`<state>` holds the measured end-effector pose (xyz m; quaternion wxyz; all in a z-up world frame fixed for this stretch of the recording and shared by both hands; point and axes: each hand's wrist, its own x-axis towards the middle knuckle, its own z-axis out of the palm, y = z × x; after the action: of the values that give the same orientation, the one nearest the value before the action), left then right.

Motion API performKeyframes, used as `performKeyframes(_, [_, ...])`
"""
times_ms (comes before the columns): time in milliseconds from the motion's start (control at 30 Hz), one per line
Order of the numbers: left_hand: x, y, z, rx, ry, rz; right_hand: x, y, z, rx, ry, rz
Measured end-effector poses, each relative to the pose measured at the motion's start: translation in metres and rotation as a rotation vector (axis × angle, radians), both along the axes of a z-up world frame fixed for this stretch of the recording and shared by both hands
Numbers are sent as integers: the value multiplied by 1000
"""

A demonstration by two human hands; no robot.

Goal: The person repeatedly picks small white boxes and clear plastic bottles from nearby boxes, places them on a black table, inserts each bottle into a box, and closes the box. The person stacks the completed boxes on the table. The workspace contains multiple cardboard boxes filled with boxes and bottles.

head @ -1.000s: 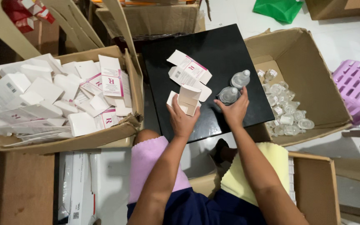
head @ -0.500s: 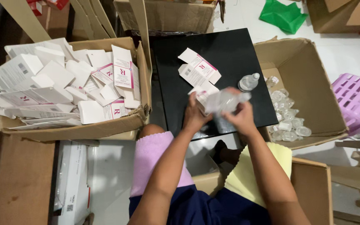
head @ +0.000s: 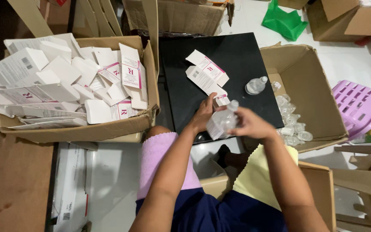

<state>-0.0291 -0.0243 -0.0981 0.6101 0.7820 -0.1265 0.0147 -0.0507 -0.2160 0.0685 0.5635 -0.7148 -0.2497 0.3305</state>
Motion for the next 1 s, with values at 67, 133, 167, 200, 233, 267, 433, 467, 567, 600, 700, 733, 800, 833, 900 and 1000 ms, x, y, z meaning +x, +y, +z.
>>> performKeyframes(67, [3,-4,-14,-366,216,-75,-15,14,-26,75,138,-48])
performKeyframes(133, [9,-4,-25,-57,-98,-111,-11,22,-41,164,34,-143])
performKeyframes(167, [10,-4,-27,100,-252,-127,-10,23,-43,211,-15,-192])
performKeyframes(200, [11,-3,-27,231,-365,-84,-7,20,-39,209,-31,-180])
performKeyframes(233, [13,-3,-25,360,-476,-41,-1,12,-31,207,-46,-168])
performKeyframes(267, [14,-2,-21,490,-587,2,4,4,-21,205,-61,-157])
performKeyframes(433, [1,6,15,140,-174,-146,24,-10,34,-364,-536,-65])
performKeyframes(467, [-1,7,23,140,-151,-172,26,-5,40,-507,-719,20])
performKeyframes(567, [-7,9,39,150,-182,-188,25,15,43,-518,-800,134])
performKeyframes(600, [-8,7,41,114,-178,-190,23,20,41,-521,-776,138])
performKeyframes(700, [-6,6,40,66,-176,-172,19,31,29,-530,-761,129])
performKeyframes(733, [-4,7,38,86,-185,-153,17,33,25,-538,-796,111])
performKeyframes(800, [-2,10,32,102,-174,-133,15,34,17,-501,-844,59])
performKeyframes(833, [-2,10,30,95,-155,-138,13,33,14,-460,-855,21])
performKeyframes(900, [-1,10,26,102,-129,-147,10,30,10,-416,-843,-27])
performKeyframes(1000, [0,9,24,125,-125,-153,6,26,7,-391,-746,-49])
